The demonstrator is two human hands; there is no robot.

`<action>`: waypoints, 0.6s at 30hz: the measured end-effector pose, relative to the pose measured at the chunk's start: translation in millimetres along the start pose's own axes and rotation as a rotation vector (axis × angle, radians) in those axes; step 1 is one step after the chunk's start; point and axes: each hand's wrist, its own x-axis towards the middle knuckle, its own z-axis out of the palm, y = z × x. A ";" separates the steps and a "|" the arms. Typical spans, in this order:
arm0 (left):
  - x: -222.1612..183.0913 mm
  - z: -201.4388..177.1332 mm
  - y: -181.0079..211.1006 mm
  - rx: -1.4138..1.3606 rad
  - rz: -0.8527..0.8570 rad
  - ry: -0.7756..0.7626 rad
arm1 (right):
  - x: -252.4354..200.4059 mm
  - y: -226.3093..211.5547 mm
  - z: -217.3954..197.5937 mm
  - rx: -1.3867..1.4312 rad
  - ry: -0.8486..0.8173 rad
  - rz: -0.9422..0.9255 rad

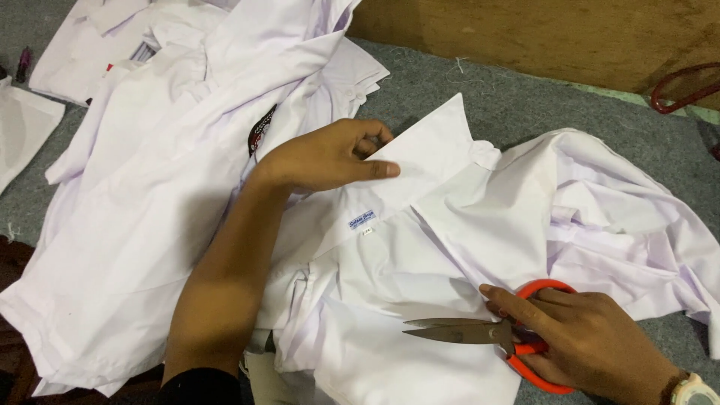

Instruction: Trimming loose threads from white shirts using scissors at a quality control station

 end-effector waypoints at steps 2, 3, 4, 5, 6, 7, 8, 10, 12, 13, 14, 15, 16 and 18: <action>-3.4 -5.0 2.4 0.149 -0.180 -0.068 | -0.4 -1.1 -1.5 0.017 0.027 -0.011; 0.5 -8.2 -4.0 0.267 -0.204 -0.187 | -1.3 -0.7 0.0 0.006 0.029 0.009; 4.6 -11.3 -10.1 0.385 -0.227 -0.307 | -2.4 -0.1 1.4 -0.005 0.031 0.029; 8.2 -8.8 -12.5 0.384 -0.227 -0.308 | -1.8 -0.5 0.1 -0.005 0.029 0.030; 11.8 -6.2 -14.9 0.405 -0.212 -0.267 | -1.2 -0.8 -1.1 0.009 0.043 0.021; 15.5 -3.9 -17.4 0.427 -0.198 -0.224 | -0.2 -0.6 -1.9 0.023 0.057 0.011; 20.3 -3.4 -21.1 0.427 -0.199 -0.224 | 1.0 -0.5 -1.5 0.023 0.057 0.010; 30.8 0.4 -28.8 0.386 0.106 -0.077 | 0.1 -2.1 -1.5 -0.023 0.053 0.042; 40.5 9.6 -21.1 0.413 0.152 0.073 | -2.3 0.0 -1.4 -0.098 0.015 0.054; 46.3 11.2 -14.2 0.447 0.205 0.225 | -1.7 1.7 -3.0 -0.179 -0.012 0.070; 59.0 18.7 -17.1 0.448 0.209 0.227 | -3.6 2.9 -2.7 -0.184 -0.010 0.071; 71.5 25.2 -19.9 0.601 0.209 0.309 | -4.5 5.1 -2.4 -0.239 -0.034 0.203; 83.9 31.7 -23.2 0.754 0.209 0.392 | -5.3 7.1 -1.6 -0.292 -0.057 0.335; 85.5 37.9 -18.6 0.740 0.161 0.395 | -1.7 2.5 -9.3 -0.359 -0.108 0.453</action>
